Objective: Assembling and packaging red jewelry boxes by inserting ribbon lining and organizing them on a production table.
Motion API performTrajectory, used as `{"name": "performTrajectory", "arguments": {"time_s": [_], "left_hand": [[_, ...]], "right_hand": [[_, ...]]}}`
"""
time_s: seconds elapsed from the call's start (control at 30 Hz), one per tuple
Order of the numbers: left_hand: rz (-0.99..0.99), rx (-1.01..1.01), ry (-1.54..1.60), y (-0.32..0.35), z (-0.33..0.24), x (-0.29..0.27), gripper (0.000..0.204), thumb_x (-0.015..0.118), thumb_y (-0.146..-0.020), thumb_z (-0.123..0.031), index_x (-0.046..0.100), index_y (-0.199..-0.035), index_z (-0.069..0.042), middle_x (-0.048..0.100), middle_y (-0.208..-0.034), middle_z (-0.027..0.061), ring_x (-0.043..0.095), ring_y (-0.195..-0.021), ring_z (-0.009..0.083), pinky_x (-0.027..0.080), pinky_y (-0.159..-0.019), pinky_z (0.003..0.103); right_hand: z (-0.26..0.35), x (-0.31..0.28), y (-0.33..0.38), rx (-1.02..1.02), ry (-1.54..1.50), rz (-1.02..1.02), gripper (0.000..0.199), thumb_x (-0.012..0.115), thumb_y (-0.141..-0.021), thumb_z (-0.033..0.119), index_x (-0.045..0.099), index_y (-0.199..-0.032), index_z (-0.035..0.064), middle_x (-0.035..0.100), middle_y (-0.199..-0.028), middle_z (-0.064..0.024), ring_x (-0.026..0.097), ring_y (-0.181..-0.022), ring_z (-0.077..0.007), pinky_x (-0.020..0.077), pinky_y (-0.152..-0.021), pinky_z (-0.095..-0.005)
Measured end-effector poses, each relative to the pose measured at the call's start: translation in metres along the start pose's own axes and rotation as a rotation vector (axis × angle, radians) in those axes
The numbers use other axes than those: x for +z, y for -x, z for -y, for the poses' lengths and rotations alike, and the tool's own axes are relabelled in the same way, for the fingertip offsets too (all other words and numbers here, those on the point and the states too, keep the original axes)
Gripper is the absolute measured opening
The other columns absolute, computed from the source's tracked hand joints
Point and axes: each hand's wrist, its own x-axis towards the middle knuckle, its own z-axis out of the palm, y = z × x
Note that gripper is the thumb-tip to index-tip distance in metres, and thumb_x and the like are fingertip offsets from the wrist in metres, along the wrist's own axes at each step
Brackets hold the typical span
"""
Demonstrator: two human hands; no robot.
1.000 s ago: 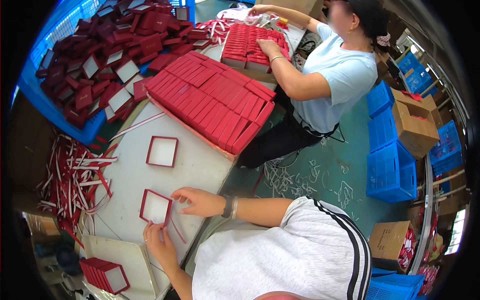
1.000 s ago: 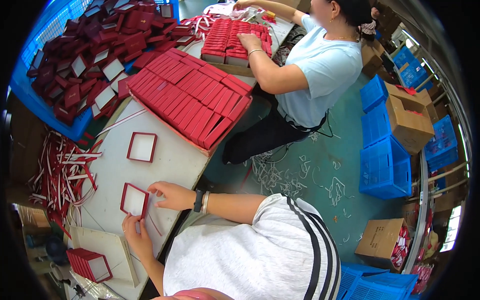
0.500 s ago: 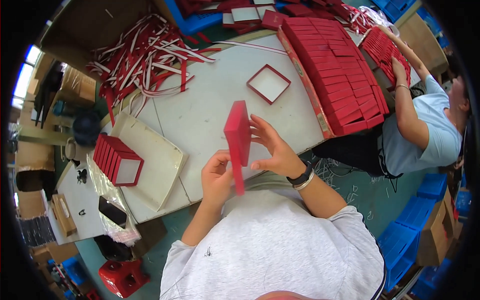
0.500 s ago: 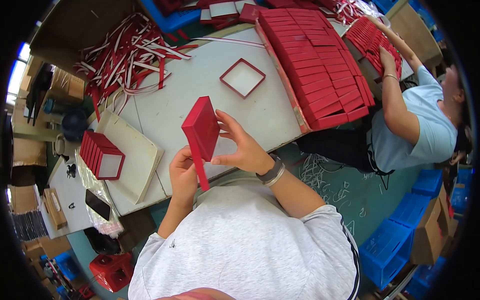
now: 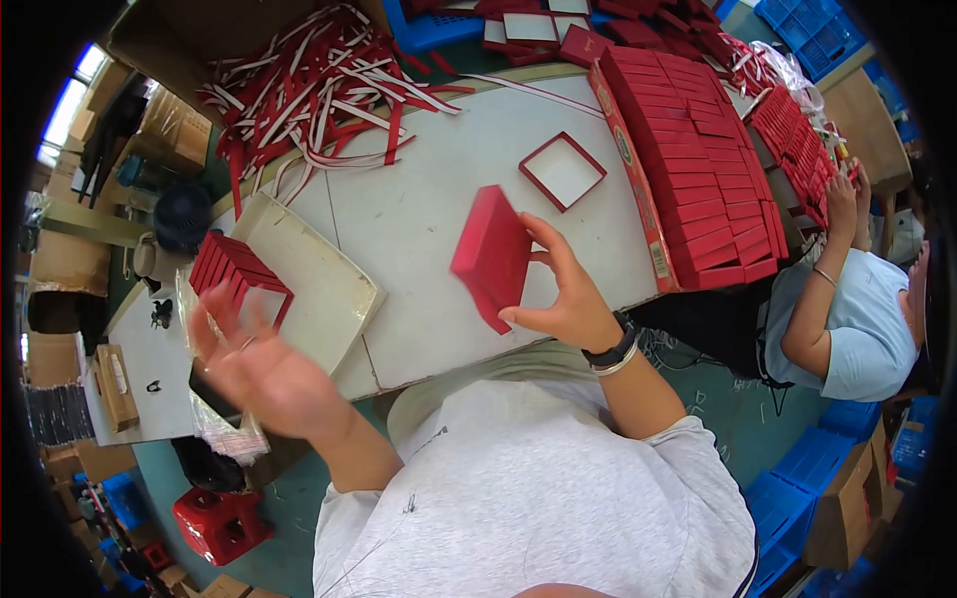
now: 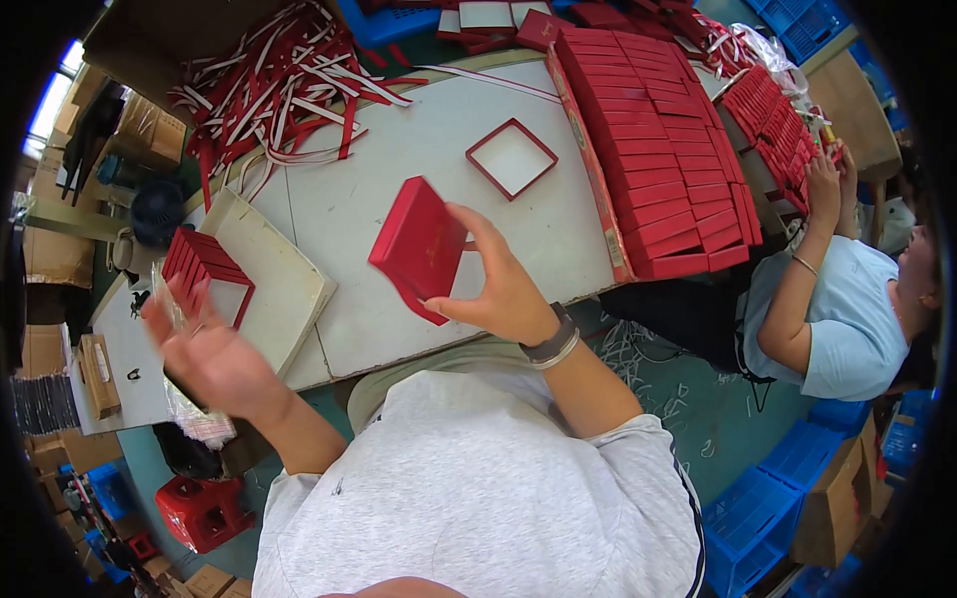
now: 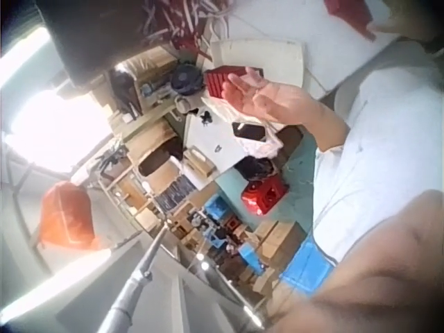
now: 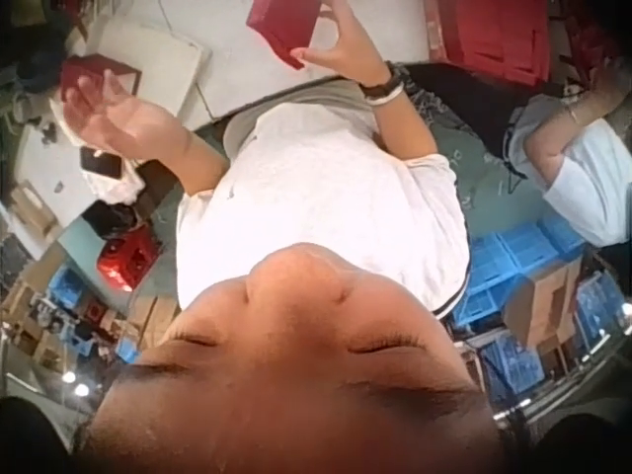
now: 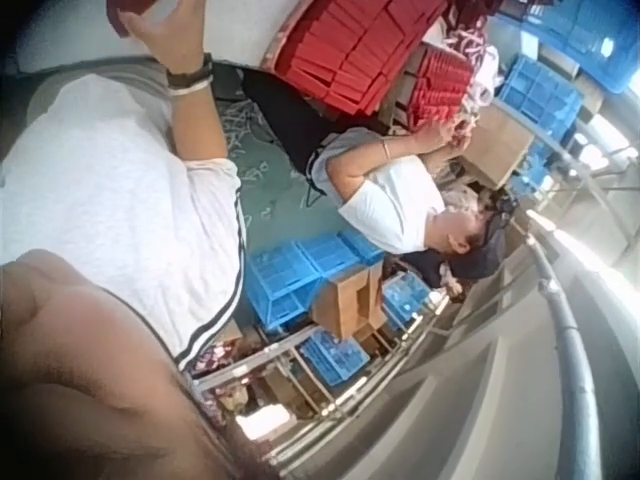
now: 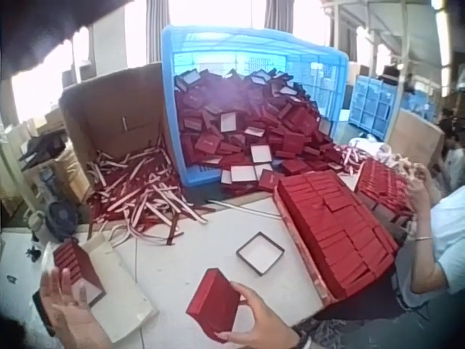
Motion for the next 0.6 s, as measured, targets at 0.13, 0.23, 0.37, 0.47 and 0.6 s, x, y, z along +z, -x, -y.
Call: {"name": "performTrajectory", "arguments": {"time_s": [0.13, 0.23, 0.37, 0.47, 0.6], "left_hand": [[0.586, -0.515, -0.122, 0.050, 0.054, 0.022, 0.129, 0.083, -0.050, -0.062, 0.018, -0.147, -0.008, 0.016, -0.151, 0.0180, 0.027, -0.137, 0.0350, 0.029, -0.108, 0.046], [0.493, -0.549, 0.133, 0.080, 0.067, 0.031, 0.138, 0.087, -0.042, -0.060, 0.013, -0.148, -0.011, 0.018, -0.151, 0.0186, 0.023, -0.138, 0.0346, 0.028, -0.108, 0.047], [0.638, -0.651, 0.168, 0.089, 0.066, 0.040, 0.137, 0.090, -0.044, -0.053, 0.011, -0.148, -0.013, 0.020, -0.150, 0.0187, 0.027, -0.137, 0.0354, 0.030, -0.108, 0.048], [0.678, -0.673, 0.187, 0.095, 0.072, 0.034, 0.131, 0.092, -0.046, -0.047, 0.015, -0.147, -0.013, 0.025, -0.147, 0.0179, 0.032, -0.134, 0.0356, 0.032, -0.107, 0.048], [0.480, -0.499, 0.109, 0.096, 0.070, 0.031, 0.119, 0.090, -0.051, -0.048, 0.023, -0.142, -0.011, 0.031, -0.143, 0.0152, 0.034, -0.133, 0.0358, 0.034, -0.107, 0.047]], "right_hand": [[0.003, -0.004, 0.011, -0.095, 0.097, 0.108, 0.093, 0.078, -0.066, 0.015, 0.029, -0.143, 0.0055, 0.035, -0.144, -0.0157, 0.037, -0.130, -0.0293, 0.0348, -0.105, -0.0392], [0.008, -0.007, 0.017, -0.066, 0.006, 0.182, 0.093, 0.078, -0.066, 0.016, 0.028, -0.144, 0.0057, 0.033, -0.146, -0.0160, 0.035, -0.131, -0.0300, 0.0332, -0.106, -0.0394], [0.007, -0.010, 0.026, -0.040, -0.062, 0.291, 0.092, 0.077, -0.068, 0.017, 0.027, -0.144, 0.0064, 0.031, -0.147, -0.0158, 0.033, -0.133, -0.0293, 0.0333, -0.106, -0.0404], [-0.008, 0.001, 0.033, -0.087, -0.178, 0.137, 0.093, 0.079, -0.071, 0.020, 0.025, -0.145, 0.0069, 0.029, -0.148, -0.0157, 0.032, -0.134, -0.0274, 0.0343, -0.105, -0.0402], [-0.020, 0.005, 0.042, 0.019, -0.335, 0.080, 0.085, 0.077, -0.076, 0.022, 0.029, -0.144, 0.0066, 0.038, -0.142, -0.0146, 0.040, -0.128, -0.0244, 0.0358, -0.104, -0.0392]]}}
